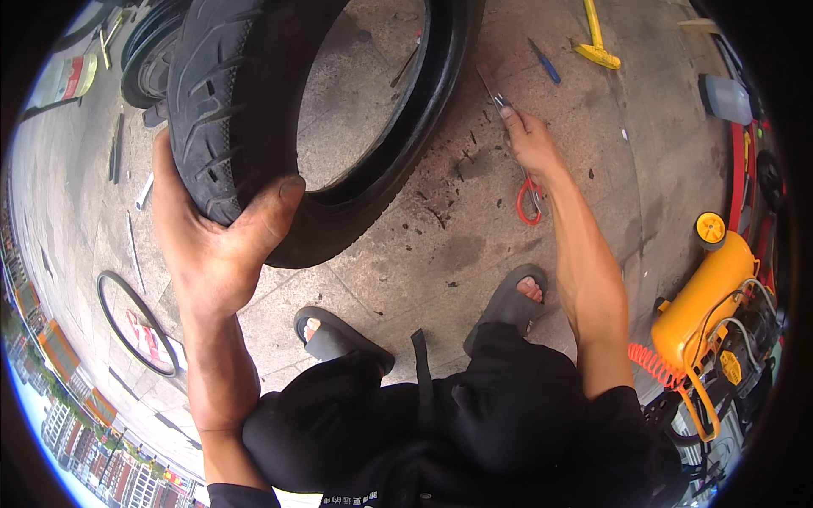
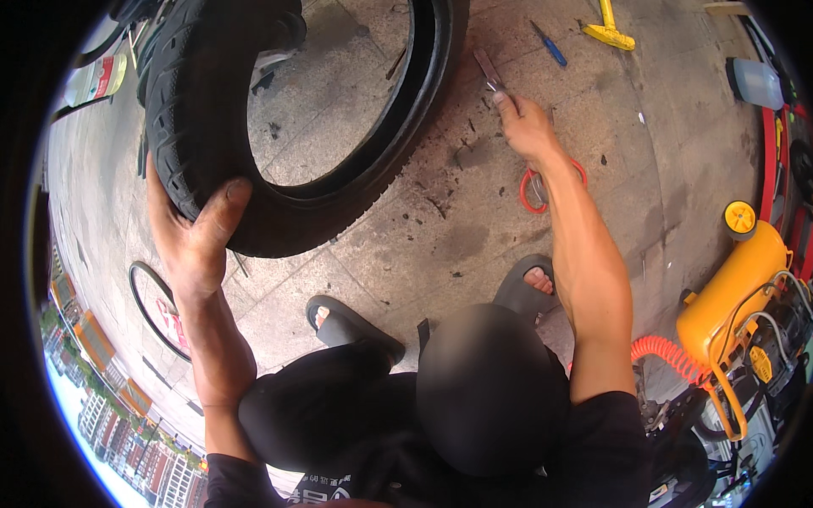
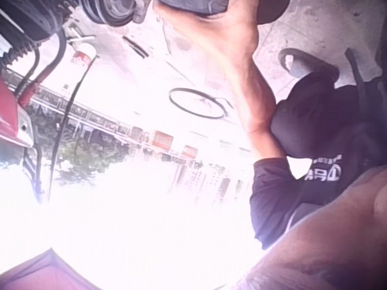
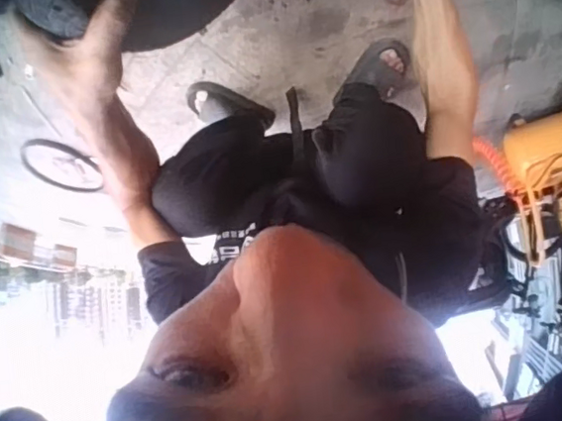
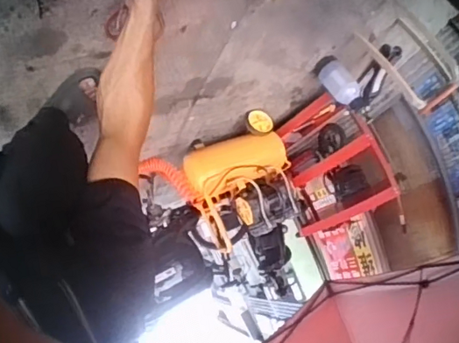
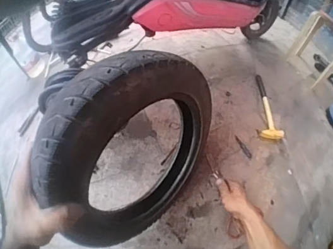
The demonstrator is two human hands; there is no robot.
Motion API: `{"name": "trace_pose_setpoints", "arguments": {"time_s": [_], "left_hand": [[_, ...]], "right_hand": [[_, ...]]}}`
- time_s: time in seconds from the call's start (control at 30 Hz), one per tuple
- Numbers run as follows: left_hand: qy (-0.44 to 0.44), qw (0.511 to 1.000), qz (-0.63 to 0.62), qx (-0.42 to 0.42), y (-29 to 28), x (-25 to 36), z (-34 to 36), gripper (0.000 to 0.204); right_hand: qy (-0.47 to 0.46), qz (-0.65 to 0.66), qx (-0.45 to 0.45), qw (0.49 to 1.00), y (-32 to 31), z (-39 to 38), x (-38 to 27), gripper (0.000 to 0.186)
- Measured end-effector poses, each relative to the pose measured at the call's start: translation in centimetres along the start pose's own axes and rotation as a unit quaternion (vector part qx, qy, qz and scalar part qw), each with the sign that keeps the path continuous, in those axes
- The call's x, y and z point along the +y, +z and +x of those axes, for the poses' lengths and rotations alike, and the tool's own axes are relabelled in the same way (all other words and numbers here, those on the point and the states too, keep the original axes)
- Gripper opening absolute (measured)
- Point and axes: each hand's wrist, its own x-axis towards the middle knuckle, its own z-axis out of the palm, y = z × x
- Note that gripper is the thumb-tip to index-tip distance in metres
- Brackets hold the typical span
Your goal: The person holds a motorcycle tire and uses a red tire lever to pry the tire bead over the rim edge, working around the circumference to seat the tire onto the rim.
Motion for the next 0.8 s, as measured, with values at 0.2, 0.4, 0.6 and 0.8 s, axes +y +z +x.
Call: {"name": "trace_pose_setpoints", "arguments": {"time_s": [0.2, 0.4, 0.6, 0.8], "left_hand": [[0.003, 1.000, -0.004, -0.014, -0.3, -0.2, -0.3, 0.073], [0.011, 1.000, -0.014, -0.006, 0.5, 0.1, -1.1, 0.075], [0.028, 0.998, 0.060, -0.009, 0.8, 0.1, -2.4, 0.080], [0.038, 0.995, 0.089, -0.008, 0.8, -0.3, -3.0, 0.082]], "right_hand": [[-0.090, -0.040, 0.023, 0.995, 2.5, -3.1, 1.0, 0.038], [-0.285, -0.038, 0.119, 0.950, 4.2, -3.7, -3.1, 0.029], [-0.331, -0.115, 0.102, 0.931, 5.0, -1.2, -6.7, 0.028], [-0.296, -0.077, 0.142, 0.942, 5.9, 0.6, -7.4, 0.024]]}}
